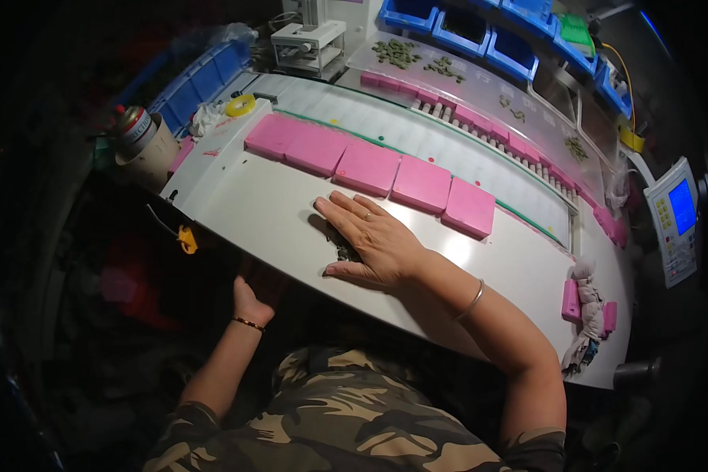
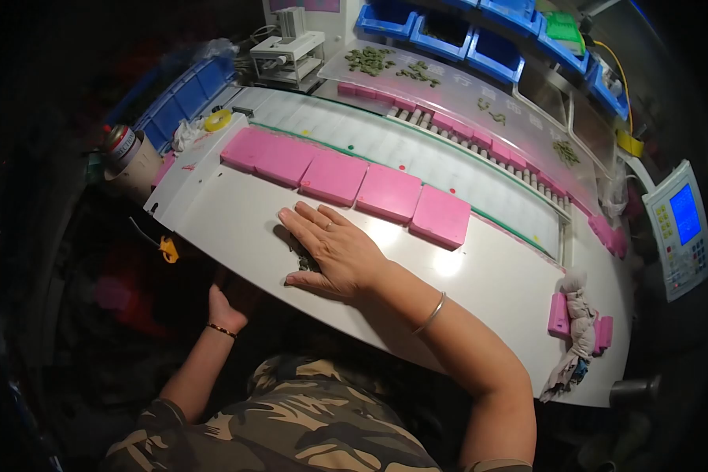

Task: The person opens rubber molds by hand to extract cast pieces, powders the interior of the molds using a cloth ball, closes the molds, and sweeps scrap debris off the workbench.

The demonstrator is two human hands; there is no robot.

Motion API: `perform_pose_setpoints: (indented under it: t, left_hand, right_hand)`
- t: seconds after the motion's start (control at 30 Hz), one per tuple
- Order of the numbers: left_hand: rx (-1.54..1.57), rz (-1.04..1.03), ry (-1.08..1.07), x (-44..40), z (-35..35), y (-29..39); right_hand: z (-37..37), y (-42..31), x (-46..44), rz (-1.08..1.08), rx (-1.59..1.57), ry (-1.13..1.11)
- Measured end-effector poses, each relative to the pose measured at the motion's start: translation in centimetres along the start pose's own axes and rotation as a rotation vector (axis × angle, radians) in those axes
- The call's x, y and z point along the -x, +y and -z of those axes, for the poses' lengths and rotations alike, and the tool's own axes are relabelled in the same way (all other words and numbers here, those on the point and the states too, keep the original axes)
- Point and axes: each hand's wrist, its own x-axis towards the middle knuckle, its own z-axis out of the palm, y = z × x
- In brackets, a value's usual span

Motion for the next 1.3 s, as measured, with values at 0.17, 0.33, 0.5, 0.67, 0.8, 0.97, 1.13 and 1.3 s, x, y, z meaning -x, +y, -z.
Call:
perform_pose_setpoints:
  t: [0.17, 0.33, 0.5, 0.67, 0.8, 0.97, 1.13, 1.3]
  left_hand:
    - [-0.042, -0.006, 0.006, 0.2, -0.2, -0.3]
    - [-0.013, 0.009, 0.082, -0.2, 0.9, -0.1]
    - [-0.035, -0.013, 0.044, 2.1, 3.1, 0.1]
    - [-0.041, -0.022, 0.017, 4.9, 5.2, 0.3]
    - [-0.045, -0.019, 0.023, 5.3, 4.6, 0.4]
    - [-0.073, -0.016, 0.002, 5.6, 4.9, 0.5]
    - [-0.081, -0.002, 0.017, 5.7, 4.7, 0.6]
    - [-0.053, 0.010, -0.081, 5.5, 4.9, 0.7]
  right_hand:
    - [-0.8, 0.1, -1.1, 0.070, -0.001, 0.013]
    - [-1.1, -0.5, -2.1, 0.096, -0.029, -0.008]
    - [-1.2, -1.1, -2.8, 0.094, -0.059, -0.060]
    - [-2.2, -1.7, -3.6, 0.150, 0.008, 0.004]
    - [-2.7, -2.7, -4.2, 0.201, 0.016, -0.005]
    - [-3.0, -3.7, -4.3, 0.252, -0.010, -0.010]
    - [-3.9, -5.4, -4.3, 0.318, -0.060, -0.063]
    - [-3.7, -6.7, -4.2, 0.290, -0.149, -0.089]
